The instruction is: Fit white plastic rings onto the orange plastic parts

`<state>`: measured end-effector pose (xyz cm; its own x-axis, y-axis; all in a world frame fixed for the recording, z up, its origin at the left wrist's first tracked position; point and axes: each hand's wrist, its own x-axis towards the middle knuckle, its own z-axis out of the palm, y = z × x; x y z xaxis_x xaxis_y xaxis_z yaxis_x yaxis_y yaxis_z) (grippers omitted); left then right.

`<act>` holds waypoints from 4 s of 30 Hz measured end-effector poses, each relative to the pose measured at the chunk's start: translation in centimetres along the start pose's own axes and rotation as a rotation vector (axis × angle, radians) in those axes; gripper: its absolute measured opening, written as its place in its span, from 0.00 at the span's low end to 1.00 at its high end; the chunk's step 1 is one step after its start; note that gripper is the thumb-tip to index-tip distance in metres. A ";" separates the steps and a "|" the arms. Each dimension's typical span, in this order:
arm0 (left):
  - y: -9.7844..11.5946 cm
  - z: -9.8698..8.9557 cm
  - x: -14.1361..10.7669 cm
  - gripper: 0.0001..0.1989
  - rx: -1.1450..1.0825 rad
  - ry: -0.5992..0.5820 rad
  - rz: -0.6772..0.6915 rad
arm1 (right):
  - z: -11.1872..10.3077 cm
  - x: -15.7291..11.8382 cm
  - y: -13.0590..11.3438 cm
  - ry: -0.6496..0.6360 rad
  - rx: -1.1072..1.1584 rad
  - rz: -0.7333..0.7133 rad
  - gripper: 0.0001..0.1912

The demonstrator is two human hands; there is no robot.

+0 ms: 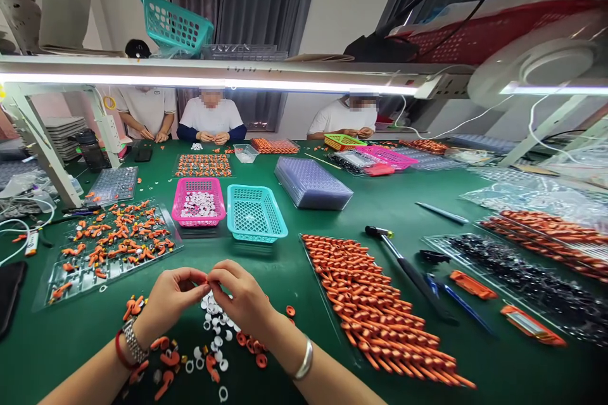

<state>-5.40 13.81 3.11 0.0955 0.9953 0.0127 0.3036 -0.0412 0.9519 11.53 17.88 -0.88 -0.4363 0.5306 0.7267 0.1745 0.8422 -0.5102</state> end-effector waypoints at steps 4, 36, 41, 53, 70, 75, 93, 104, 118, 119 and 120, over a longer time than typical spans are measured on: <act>0.0 0.1 -0.1 0.11 0.062 0.038 0.019 | 0.2 0.0 -0.1 0.011 0.020 0.000 0.08; 0.1 0.1 -0.2 0.20 -0.332 -0.066 -0.136 | -0.3 0.2 -0.7 0.150 0.442 0.286 0.06; 0.1 0.5 -0.2 0.25 -0.326 -0.122 -0.105 | -0.4 0.1 -0.6 0.159 0.464 0.294 0.08; -0.1 0.8 -0.6 0.26 -0.216 -0.185 -0.063 | -0.3 0.1 -0.6 0.177 0.493 0.319 0.06; 0.2 0.7 -0.8 0.21 0.038 -0.148 0.058 | -0.2 -0.1 -0.7 0.204 0.576 0.361 0.06; 0.0 0.8 -0.9 0.21 0.044 -0.140 0.064 | 0.1 -0.2 -1.0 0.225 0.601 0.388 0.05; 0.0 1.1 -1.1 0.21 0.034 -0.085 0.044 | 0.3 -0.1 -1.6 0.270 0.584 0.405 0.02; 0.8 1.1 -1.4 0.19 0.160 -0.069 0.123 | -0.2 -0.1 -2.0 0.255 0.460 0.352 0.05; 0.8 1.3 -1.6 0.17 0.282 -0.046 0.196 | -0.4 -0.3 -2.6 0.247 0.379 0.327 0.08; 0.7 1.3 -1.6 0.17 0.286 -0.042 0.195 | -0.4 -0.3 -2.6 0.244 0.375 0.326 0.08; 0.7 1.3 -1.6 0.17 0.288 -0.038 0.192 | -0.4 -0.2 -2.6 0.241 0.370 0.322 0.08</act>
<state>-4.08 12.09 3.36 0.2104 0.9633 0.1669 0.5313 -0.2560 0.8076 11.55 15.58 0.50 -0.1900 0.7997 0.5695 -0.0757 0.5664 -0.8206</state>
